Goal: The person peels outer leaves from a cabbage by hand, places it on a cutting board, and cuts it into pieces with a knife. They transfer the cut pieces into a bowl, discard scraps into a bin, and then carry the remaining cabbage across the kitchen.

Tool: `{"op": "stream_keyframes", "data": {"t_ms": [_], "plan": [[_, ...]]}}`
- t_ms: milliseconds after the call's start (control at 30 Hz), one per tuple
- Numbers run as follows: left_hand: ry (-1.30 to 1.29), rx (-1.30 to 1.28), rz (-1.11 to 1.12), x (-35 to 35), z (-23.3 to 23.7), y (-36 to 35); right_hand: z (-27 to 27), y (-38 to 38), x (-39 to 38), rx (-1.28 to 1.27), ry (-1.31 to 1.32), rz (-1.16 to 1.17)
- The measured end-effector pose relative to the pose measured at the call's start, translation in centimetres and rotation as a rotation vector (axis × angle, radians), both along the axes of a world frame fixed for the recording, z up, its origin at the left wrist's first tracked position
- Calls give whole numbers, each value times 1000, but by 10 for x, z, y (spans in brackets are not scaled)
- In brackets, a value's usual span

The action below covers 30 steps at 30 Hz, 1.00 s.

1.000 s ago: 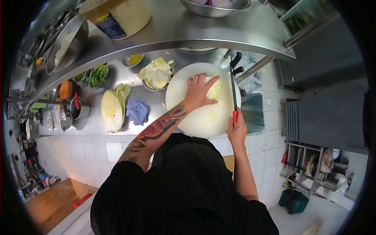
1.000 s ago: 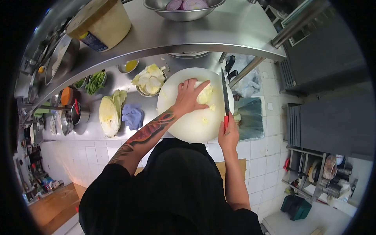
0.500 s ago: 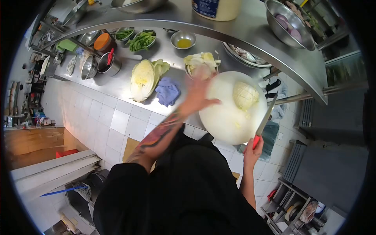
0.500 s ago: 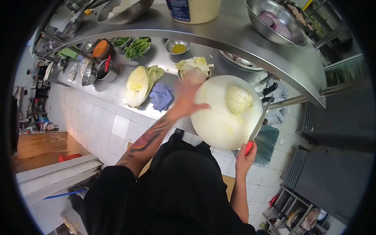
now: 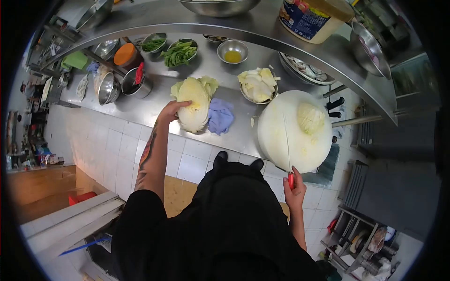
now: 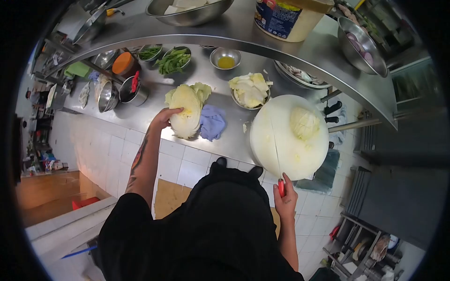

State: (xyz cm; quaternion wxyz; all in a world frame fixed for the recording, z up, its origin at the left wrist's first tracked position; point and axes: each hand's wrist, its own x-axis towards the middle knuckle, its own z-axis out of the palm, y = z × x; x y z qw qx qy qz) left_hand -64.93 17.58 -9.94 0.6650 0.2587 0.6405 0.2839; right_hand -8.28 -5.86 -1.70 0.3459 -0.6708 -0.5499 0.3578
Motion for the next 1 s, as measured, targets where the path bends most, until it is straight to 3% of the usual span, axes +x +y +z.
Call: {"op": "stream_keyframes", "data": {"t_ms": [133, 200, 267, 333, 400, 500, 600, 667, 733, 833, 1000], "plan": [[-48, 232, -32, 34, -2, -9, 12, -14, -16, 9, -70, -63], [-68, 200, -85, 31, -4, -15, 13, -29, -12, 29, -100, -97], [-83, 200, 32, 30, -9, -24, 17, -44, -7, -55, -169, -183], [-149, 263, 83, 41, 10, -41, 23, -53, 2, -44, -156, -203], [-202, 337, 276, 55, 30, -59, 22, -56, 14, -36, -138, -207], [-358, 320, 425, 119, 71, -81, 14, -56, 43, -3, -107, -220], [-467, 354, 500, 217, 85, -100, 4, -49, 88, -65, -62, -229], [-490, 353, 602, 293, 75, -114, 14, -42, 115, 8, -68, -118], [-609, 285, 626, 370, 86, -133, 20, -42, 144, 63, -68, -92], [-688, 146, 615, 453, 79, -155, 26, -43, 186, -51, -29, -37], [-675, 45, 589, 531, 94, -181, 18, -46, 216, -216, 19, -33]]}}
